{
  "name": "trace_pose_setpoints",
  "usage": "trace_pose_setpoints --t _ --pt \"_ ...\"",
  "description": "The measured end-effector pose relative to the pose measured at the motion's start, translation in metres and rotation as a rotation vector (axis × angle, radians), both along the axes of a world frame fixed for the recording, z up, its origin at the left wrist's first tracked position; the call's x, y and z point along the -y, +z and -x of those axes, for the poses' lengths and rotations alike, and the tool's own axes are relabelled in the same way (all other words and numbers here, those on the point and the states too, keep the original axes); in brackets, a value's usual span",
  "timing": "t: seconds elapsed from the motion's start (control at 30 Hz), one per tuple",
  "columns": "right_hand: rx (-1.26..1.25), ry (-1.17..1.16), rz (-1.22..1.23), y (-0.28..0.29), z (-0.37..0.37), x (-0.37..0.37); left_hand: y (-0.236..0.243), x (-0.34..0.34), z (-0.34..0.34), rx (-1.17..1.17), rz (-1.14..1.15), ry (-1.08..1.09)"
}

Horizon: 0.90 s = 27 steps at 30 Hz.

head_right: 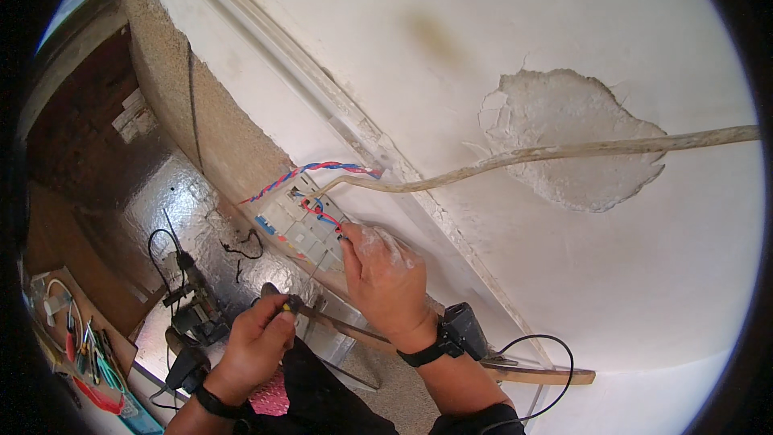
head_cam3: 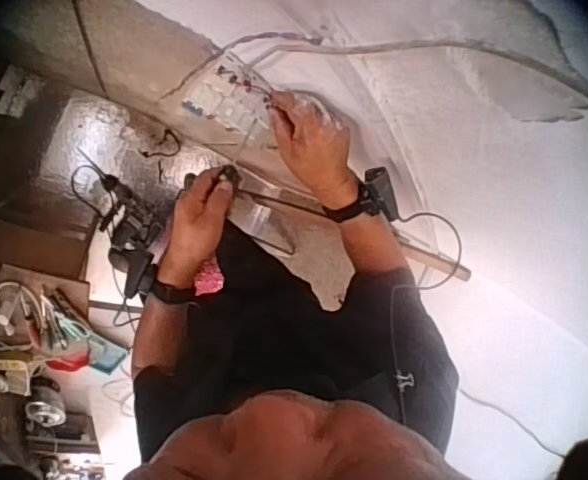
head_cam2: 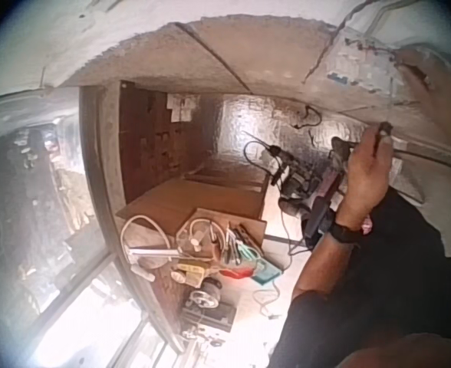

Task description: Connecting and trimming electrical wires into a circuit breaker box mounted on a wall.

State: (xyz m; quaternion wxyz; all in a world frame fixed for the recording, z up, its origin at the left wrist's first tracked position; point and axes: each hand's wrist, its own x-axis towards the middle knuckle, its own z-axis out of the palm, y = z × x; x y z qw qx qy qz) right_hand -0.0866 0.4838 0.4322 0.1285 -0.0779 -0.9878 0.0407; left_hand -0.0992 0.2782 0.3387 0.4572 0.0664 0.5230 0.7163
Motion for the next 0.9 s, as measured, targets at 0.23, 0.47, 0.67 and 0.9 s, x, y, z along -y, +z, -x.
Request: trace_pose_setpoints --t 0.23,0.47,0.67,0.9 --pt "0.018 -0.016 -0.007 0.0 -0.001 -0.001 -0.003 0.0 0.015 0.823 -0.376 -0.036" --pt "0.021 -0.025 0.02 0.002 0.0 0.0 -0.003 -0.002 0.009 0.169 -0.135 0.076" --pt "0.005 -0.033 0.029 0.001 -0.001 0.0 0.012 -0.007 -0.005 -0.575 0.21 0.221" --pt "0.023 -0.032 0.024 0.001 0.0 0.0 0.004 -0.011 -0.011 -0.763 0.205 0.434"
